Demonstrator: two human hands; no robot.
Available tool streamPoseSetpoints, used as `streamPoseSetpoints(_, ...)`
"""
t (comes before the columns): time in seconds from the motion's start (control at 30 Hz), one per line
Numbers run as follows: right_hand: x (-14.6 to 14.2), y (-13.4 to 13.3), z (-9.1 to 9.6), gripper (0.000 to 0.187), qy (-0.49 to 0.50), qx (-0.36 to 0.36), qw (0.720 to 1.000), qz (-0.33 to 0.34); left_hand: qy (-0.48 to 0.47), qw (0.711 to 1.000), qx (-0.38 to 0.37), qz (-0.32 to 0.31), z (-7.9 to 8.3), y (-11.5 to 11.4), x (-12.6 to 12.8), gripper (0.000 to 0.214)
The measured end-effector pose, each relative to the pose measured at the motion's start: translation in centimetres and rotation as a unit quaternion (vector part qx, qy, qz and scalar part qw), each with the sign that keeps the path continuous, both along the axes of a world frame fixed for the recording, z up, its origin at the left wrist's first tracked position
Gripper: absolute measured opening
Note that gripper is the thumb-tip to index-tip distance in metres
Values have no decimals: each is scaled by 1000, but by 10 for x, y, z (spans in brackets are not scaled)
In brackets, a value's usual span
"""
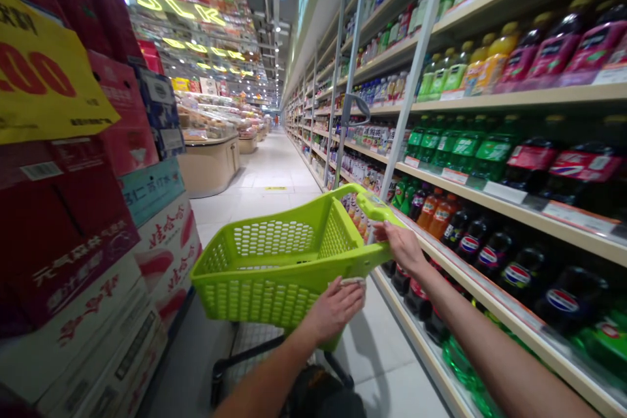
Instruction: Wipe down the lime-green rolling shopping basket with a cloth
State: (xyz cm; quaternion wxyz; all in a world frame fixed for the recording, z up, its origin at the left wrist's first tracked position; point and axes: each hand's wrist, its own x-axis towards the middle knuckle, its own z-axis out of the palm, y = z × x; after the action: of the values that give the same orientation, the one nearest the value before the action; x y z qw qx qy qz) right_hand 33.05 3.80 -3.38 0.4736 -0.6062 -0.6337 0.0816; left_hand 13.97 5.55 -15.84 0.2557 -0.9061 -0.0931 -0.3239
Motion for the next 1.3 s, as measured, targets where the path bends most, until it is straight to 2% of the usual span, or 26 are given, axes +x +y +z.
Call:
streamPoseSetpoints(0.03,1,0,0,54,25,-1,1000,7,-5,1000,0,2,1,-1,-2,30)
streamPoseSetpoints(0.1,2,1,0,56,48,-3,999,10,-39,999,-4,19,15,-2,3,32)
streamPoseSetpoints(0.17,1,2,-1,55,34,-5,999,0,-86,995,-12,49,34,2,12,35)
streamPoseSetpoints(0.23,0,3,-1,53,-11,-9,1000,-18,-103,993,-8,62,42,6,19,35)
streamPoseSetpoints(0.27,0,3,-2,52,-39,-11,999,-26,-99,993,-3,59,39,8,19,34)
streamPoseSetpoints(0.33,-2,2,-3,51,-92,-15,995,-38,-76,996,7,39,21,7,10,31)
streamPoseSetpoints(0.4,-3,0,-3,50,-135,-16,990,-44,-65,997,3,29,-1,2,-6,27)
streamPoseSetpoints(0.47,-3,-1,-5,49,-174,-17,984,-45,-66,997,-3,28,-11,-3,-22,26)
streamPoseSetpoints(0.53,-4,-2,-7,47,-217,-16,975,-47,-94,995,-15,40,-5,-5,-32,29)
streamPoseSetpoints(0.63,-6,0,-10,45,-270,-5,962,-50,-153,983,-38,91,8,-1,-36,33)
streamPoseSetpoints(0.7,-6,1,-13,45,-285,1,957,-53,-155,982,-35,103,3,2,-41,31)
streamPoseSetpoints(0.8,-5,1,-16,46,-290,-2,956,-49,-106,991,-12,83,-20,-1,-57,27)
streamPoseSetpoints(0.87,-3,0,-18,46,-293,-4,955,-44,-89,992,-9,87,-28,-4,-70,27)
streamPoseSetpoints(1.03,-4,0,-18,45,-308,-6,949,-72,-171,969,-46,173,-11,2,-88,33)
streamPoseSetpoints(1.13,-19,0,-15,43,-312,-10,948,-66,-157,970,-36,180,-20,5,-99,31)
streamPoseSetpoints(1.23,-48,2,-17,38,-325,9,946,-13,-109,981,-31,156,-37,-1,-115,31)
streamPoseSetpoints(1.3,-71,4,-23,34,-342,19,939,24,-108,979,-43,165,-38,-4,-126,32)
